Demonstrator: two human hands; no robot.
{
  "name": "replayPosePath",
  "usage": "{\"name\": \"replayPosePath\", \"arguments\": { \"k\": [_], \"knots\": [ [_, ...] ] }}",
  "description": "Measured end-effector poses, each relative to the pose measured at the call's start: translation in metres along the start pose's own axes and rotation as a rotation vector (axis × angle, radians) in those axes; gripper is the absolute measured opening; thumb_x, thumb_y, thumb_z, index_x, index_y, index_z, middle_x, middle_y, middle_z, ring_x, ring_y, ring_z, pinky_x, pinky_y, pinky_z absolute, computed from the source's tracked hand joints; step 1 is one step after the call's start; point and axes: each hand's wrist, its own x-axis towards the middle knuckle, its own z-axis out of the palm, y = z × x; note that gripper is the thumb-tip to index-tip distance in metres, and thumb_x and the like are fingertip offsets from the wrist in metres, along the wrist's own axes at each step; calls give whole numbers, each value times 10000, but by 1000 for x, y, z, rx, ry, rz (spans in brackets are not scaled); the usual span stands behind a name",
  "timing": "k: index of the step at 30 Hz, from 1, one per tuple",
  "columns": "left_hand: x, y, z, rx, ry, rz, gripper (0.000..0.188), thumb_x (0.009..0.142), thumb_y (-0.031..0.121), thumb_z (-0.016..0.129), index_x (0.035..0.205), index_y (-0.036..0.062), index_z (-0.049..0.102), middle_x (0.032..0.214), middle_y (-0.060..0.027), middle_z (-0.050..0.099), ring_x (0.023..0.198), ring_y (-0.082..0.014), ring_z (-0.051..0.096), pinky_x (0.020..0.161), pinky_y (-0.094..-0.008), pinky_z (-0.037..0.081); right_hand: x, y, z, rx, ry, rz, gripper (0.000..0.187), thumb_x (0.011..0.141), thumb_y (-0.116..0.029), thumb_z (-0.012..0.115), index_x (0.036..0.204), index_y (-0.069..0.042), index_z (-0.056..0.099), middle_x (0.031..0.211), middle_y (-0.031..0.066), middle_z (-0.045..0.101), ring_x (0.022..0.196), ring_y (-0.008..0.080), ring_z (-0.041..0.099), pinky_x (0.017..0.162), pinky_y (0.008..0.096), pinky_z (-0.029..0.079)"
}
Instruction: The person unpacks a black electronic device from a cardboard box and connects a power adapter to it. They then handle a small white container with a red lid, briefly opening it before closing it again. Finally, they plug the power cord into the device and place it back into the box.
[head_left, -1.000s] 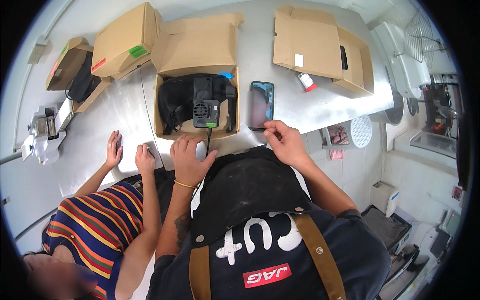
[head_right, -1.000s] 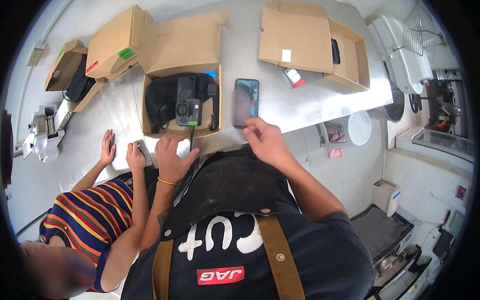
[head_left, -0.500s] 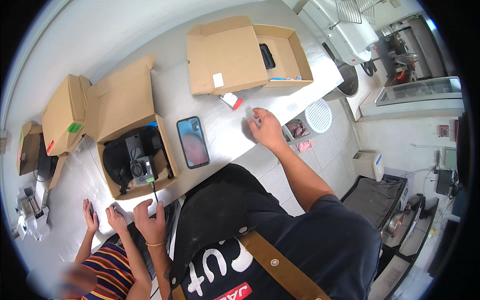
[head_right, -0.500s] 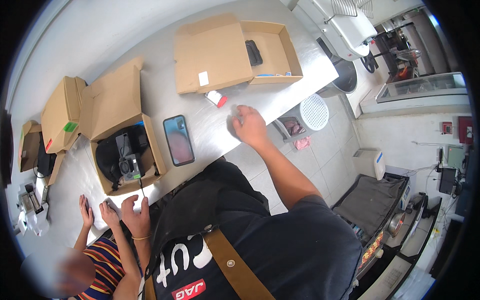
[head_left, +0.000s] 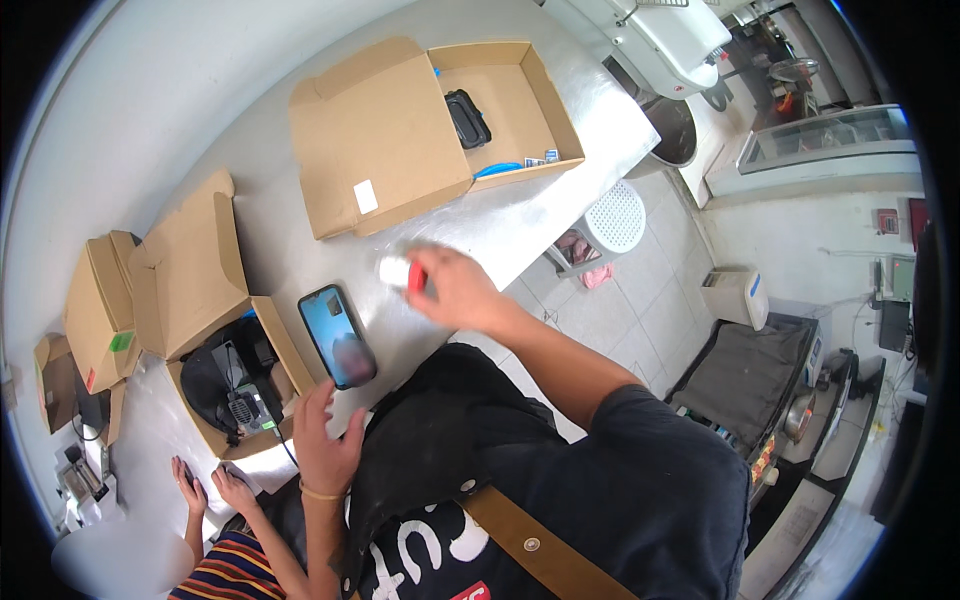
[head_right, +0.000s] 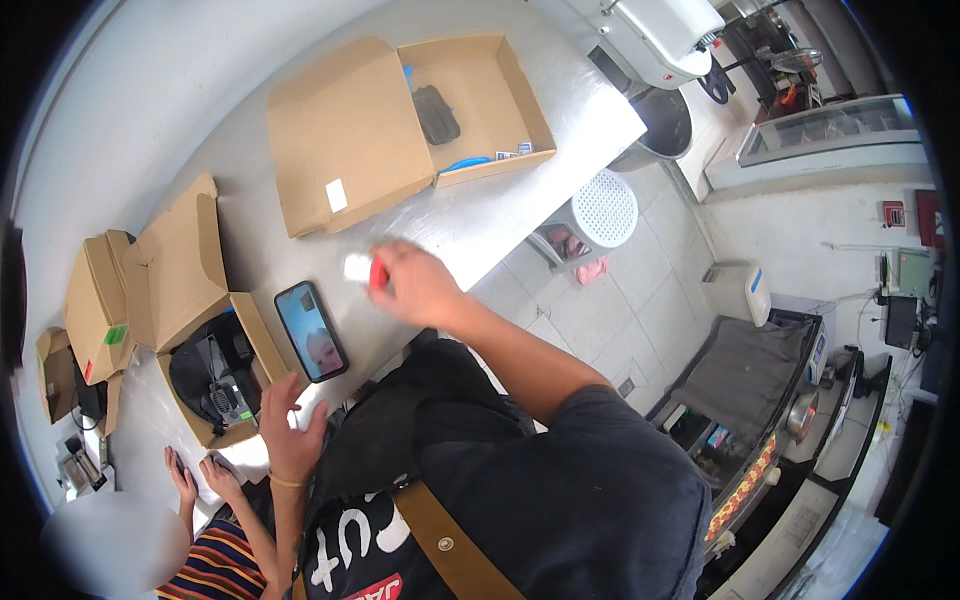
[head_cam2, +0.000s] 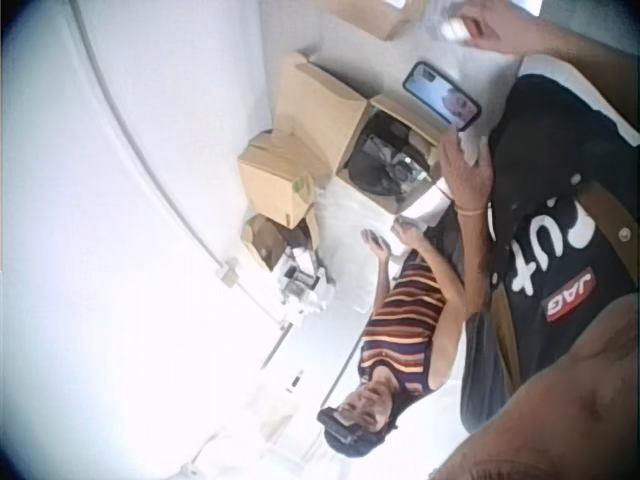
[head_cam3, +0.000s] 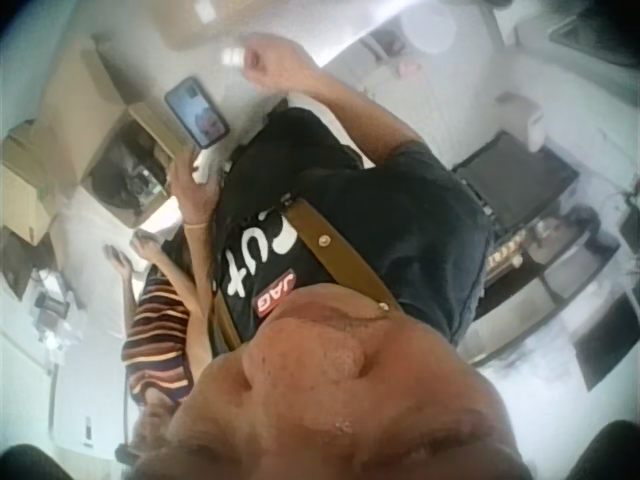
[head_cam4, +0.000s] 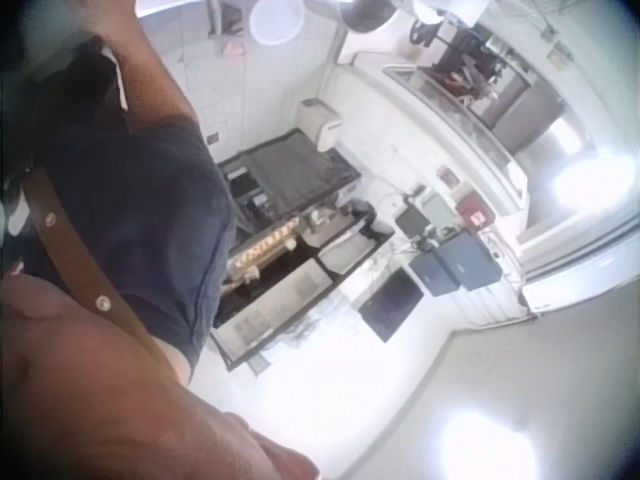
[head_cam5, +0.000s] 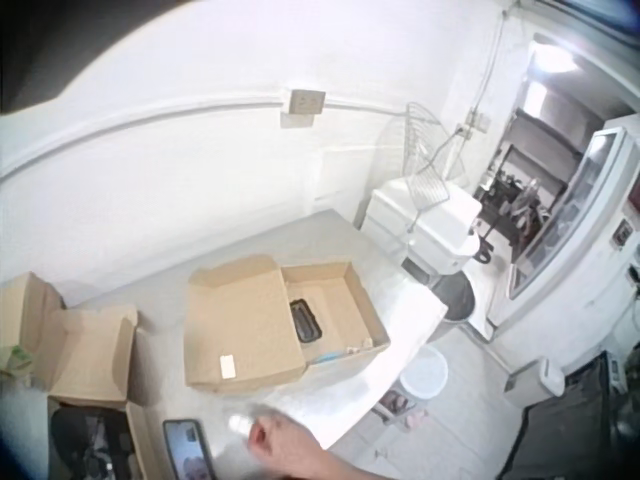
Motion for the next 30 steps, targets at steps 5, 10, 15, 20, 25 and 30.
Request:
{"name": "replayPosePath", "arguments": {
  "k": [5, 10, 15, 20, 25, 30],
  "knots": [
    [59, 32, 46, -144, -88, 272, 637, 826, 138, 829, 1389, 38, 549, 1180, -183, 682, 1087, -438, 676, 946, -483, 545, -31, -95, -43, 144, -231, -180, 460, 922, -434, 722, 1120, -31, 624, 934, 203, 696, 872, 445, 697, 782, 511, 568],
    [55, 19, 69, -501, -155, 90, 427, 885, 275, 730, 1240, 65, 620, 1101, -195, 701, 1014, -429, 703, 883, -490, 568, -20, -123, -44, -46, -173, -141, 425, 902, -477, 751, 929, -60, 675, 851, 175, 702, 806, 415, 714, 710, 500, 576],
    [54, 33, 80, -610, -144, 106, 362, 829, 288, 786, 1055, 32, 666, 974, -215, 724, 944, -438, 717, 826, -471, 572, -22, -125, -58, -100, -70, -409, 270, 823, -291, 794, 854, -54, 669, 704, 144, 641, 651, 368, 672, 613, 446, 535],
    [45, 34, 59, -831, -270, 158, 358, 821, 160, 843, 1126, 46, 696, 989, -154, 748, 854, -269, 707, 814, -358, 557, -18, -141, -78, -151, -172, -547, 305, 818, -346, 821, 870, -78, 685, 701, 100, 628, 607, 319, 632, 586, 418, 506],
    [38, 26, 52, -800, -210, 174, 342, 819, 202, 888, 1044, 39, 688, 885, -82, 699, 813, -162, 638, 792, -331, 531, 0, -149, -96, -142, -157, -571, 350, 852, -341, 815, 997, -43, 702, 746, 132, 637, 659, 341, 645, 612, 417, 516],
    [35, 9, 33, -880, 42, 19, 346, 793, 210, 938, 954, 50, 677, 933, -24, 654, 862, -133, 607, 800, -295, 498, 26, -36, -37, -316, -116, -225, 398, 928, -326, 765, 1180, -27, 692, 1024, 208, 707, 968, 429, 697, 853, 485, 566]
  ]
}}
